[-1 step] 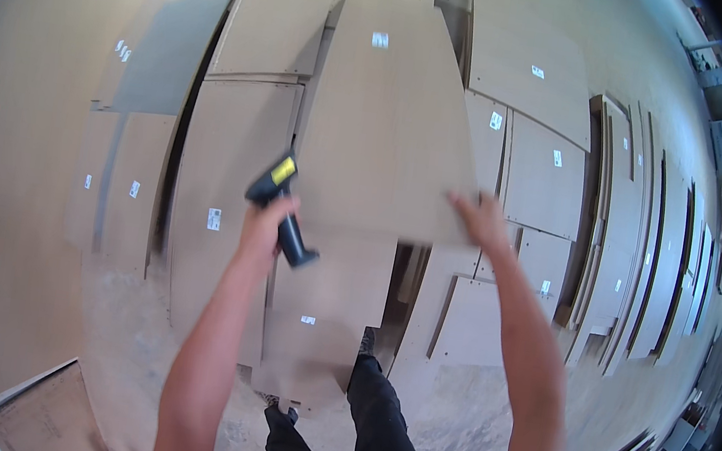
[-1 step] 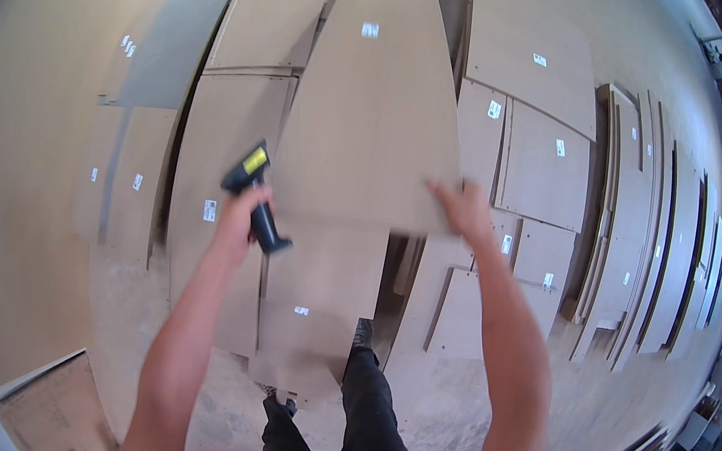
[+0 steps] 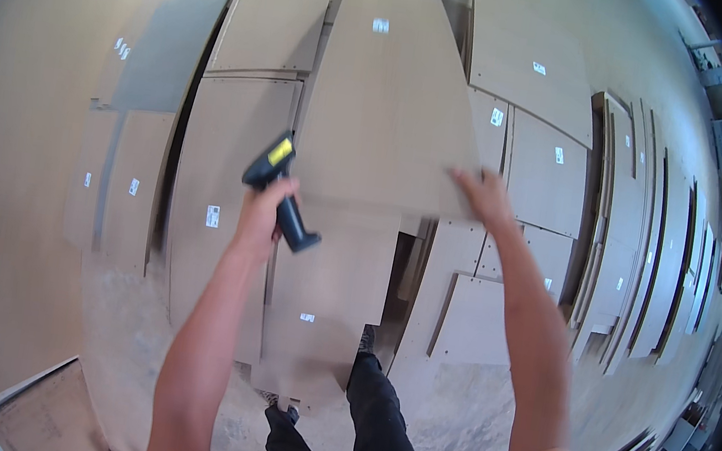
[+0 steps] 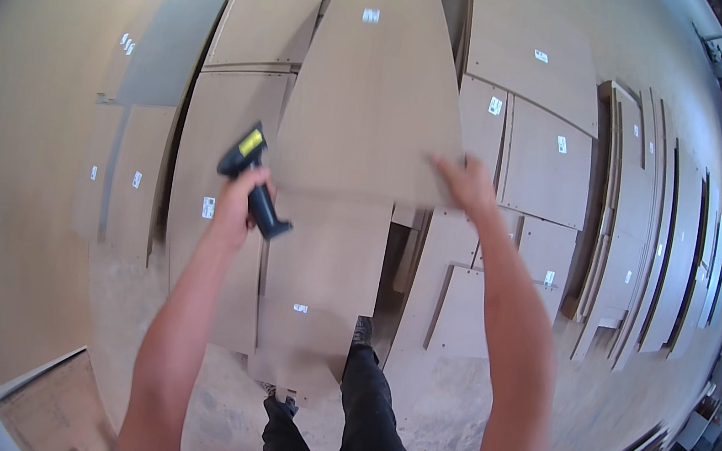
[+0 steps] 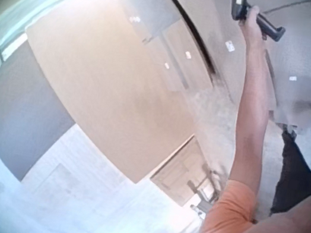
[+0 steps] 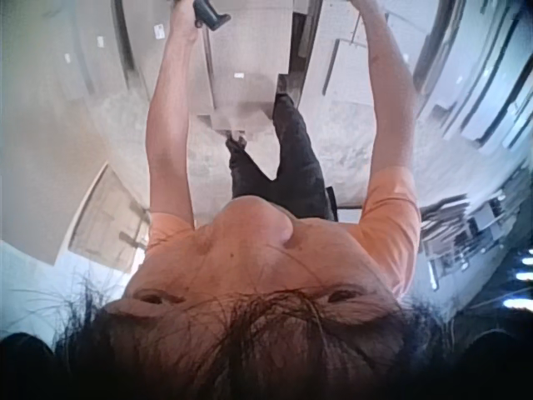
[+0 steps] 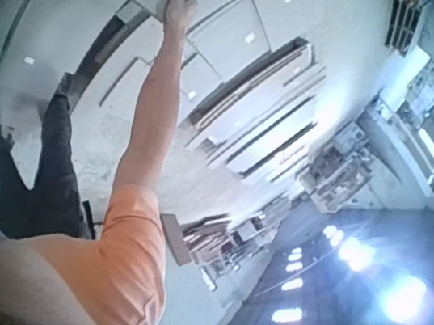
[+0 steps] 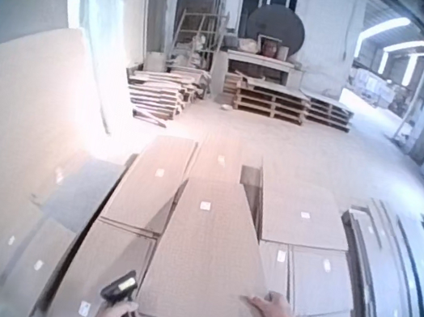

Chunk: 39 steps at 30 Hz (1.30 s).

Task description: The person repeatedly picks up flat wooden panels from a stack, scans their labels with a handheld barcode scanner, and places them onto a large black worktable. The person then picks up the panels from the table and stacks them in a different area. This cycle is repeated multiple times throughout the clip.

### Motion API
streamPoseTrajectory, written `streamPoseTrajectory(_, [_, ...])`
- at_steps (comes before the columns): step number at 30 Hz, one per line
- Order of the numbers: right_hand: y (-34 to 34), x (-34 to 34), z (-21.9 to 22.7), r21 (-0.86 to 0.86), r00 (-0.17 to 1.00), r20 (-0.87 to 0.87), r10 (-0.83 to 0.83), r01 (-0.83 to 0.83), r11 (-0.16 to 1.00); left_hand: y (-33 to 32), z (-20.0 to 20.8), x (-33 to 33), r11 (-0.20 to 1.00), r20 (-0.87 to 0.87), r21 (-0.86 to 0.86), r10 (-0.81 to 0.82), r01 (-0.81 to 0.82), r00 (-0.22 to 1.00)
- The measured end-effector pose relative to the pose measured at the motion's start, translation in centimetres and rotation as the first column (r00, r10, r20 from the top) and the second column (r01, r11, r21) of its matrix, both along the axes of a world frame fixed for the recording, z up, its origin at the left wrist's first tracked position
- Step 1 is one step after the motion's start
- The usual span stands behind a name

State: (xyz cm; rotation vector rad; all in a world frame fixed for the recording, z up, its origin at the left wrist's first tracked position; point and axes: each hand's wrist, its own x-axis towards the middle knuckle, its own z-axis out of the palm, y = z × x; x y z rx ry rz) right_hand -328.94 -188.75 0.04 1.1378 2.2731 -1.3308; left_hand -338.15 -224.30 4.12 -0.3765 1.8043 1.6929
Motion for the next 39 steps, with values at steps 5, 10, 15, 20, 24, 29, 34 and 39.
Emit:
streamPoseTrajectory(5, [1.1, -4.5, -5.2, -0.028, 0.997, -0.068, -0.039, 0.037, 0.999, 0.9, 0.8, 2.2, 0.994, -0.069, -0.063, -0.092, 0.088, 0.993])
streamPoseTrajectory(10, [-14.0, 11.3, -12.6, 0.125, 0.958, 0.115, 0.264, -0.278, 0.953, -2.6, -1.0, 18.1, 0.995, 0.309, -0.102, 0.015, 0.017, 0.951])
streamPoseTrajectory(15, [-28.0, 37.3, -12.2, -0.078, 0.793, 0.245, 0.558, -0.557, 0.827, -12.3, -0.4, 37.9, 0.966, 0.616, -0.201, -0.003, 0.161, 0.788])
streamPoseTrajectory(20, [-33.1, 54.0, -5.4, -0.02, 0.933, 0.354, 0.072, -0.069, 0.997, -21.4, 2.4, 50.2, 0.973, 0.602, -0.085, -0.122, 0.215, 0.789])
streamPoseTrajectory(24, [-36.8, 61.6, 0.3, -0.038, 0.94, 0.328, 0.091, -0.083, 0.996, -29.7, 6.0, 54.4, 0.934, 0.484, -0.229, -0.134, 0.273, 0.865])
streamPoseTrajectory(29, [-40.0, 68.2, 4.8, -0.065, 0.946, 0.23, 0.23, -0.22, 0.973, -39.2, 9.2, 56.8, 0.832, 0.331, -0.49, -0.097, 0.259, 0.939])
streamPoseTrajectory(34, [-40.2, 77.6, 4.7, -0.146, 0.766, 0.536, 0.355, -0.33, 0.932, -39.8, 12.2, 58.8, 0.712, 0.207, -0.636, -0.214, 0.298, 0.955])
streamPoseTrajectory(39, [-38.1, 94.4, 2.8, -0.207, 0.735, 0.663, 0.146, -0.008, 0.978, -29.5, 14.2, 63.2, 0.468, 0.291, -0.696, -0.508, 0.544, 0.811])
